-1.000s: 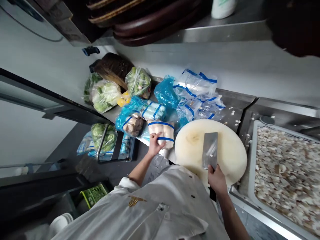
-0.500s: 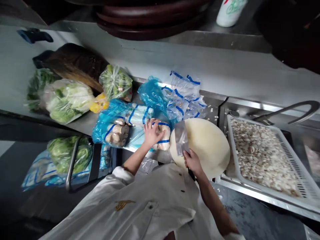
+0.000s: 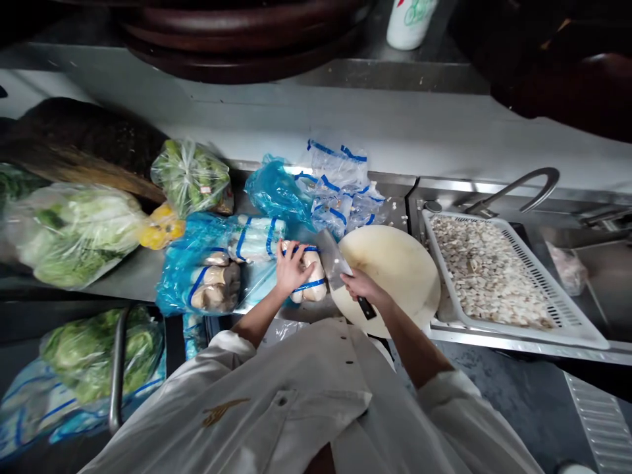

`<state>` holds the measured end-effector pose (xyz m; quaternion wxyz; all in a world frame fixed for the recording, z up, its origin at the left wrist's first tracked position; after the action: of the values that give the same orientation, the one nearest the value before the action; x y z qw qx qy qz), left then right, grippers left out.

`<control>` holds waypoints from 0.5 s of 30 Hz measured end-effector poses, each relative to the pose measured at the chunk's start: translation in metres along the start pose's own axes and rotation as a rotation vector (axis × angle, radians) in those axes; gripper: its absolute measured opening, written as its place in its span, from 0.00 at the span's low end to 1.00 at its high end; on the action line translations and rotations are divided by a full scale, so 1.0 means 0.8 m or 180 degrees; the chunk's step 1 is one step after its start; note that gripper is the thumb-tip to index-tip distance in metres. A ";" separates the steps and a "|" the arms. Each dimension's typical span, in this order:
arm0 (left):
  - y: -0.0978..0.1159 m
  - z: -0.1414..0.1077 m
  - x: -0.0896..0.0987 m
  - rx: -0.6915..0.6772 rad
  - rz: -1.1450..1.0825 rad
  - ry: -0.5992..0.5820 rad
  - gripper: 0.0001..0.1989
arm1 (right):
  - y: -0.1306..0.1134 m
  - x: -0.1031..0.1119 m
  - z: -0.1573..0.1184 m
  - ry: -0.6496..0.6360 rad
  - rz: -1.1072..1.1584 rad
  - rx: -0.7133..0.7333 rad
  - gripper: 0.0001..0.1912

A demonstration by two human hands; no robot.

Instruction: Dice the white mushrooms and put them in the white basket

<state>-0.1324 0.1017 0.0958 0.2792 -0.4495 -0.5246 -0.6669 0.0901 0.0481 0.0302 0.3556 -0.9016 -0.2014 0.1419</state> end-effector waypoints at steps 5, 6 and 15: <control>0.000 0.000 0.007 0.0018 -0.0029 0.0151 0.27 | -0.044 0.003 0.042 -0.0185 0.0016 -0.0118 0.15; -0.001 -0.001 0.008 0.0039 -0.0011 0.0182 0.27 | -0.037 0.003 0.036 -0.0263 -0.0036 -0.0121 0.15; -0.004 -0.002 0.005 -0.0019 -0.0051 0.0281 0.25 | 0.104 0.013 -0.120 -0.0806 -0.1375 -0.0566 0.18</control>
<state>-0.1372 0.1018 0.0982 0.2954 -0.4163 -0.5133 -0.6899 0.1593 -0.0589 0.0391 0.2690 -0.8405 -0.4437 0.1561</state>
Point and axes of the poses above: each hand's wrist, its own z-axis towards the middle knuckle, its own x-axis out of the back of the hand, y = z × x, the point moved 9 cm from there along z, towards the middle knuckle, and after that the axes turned 13 degrees about -y, right-handed, at the moved point
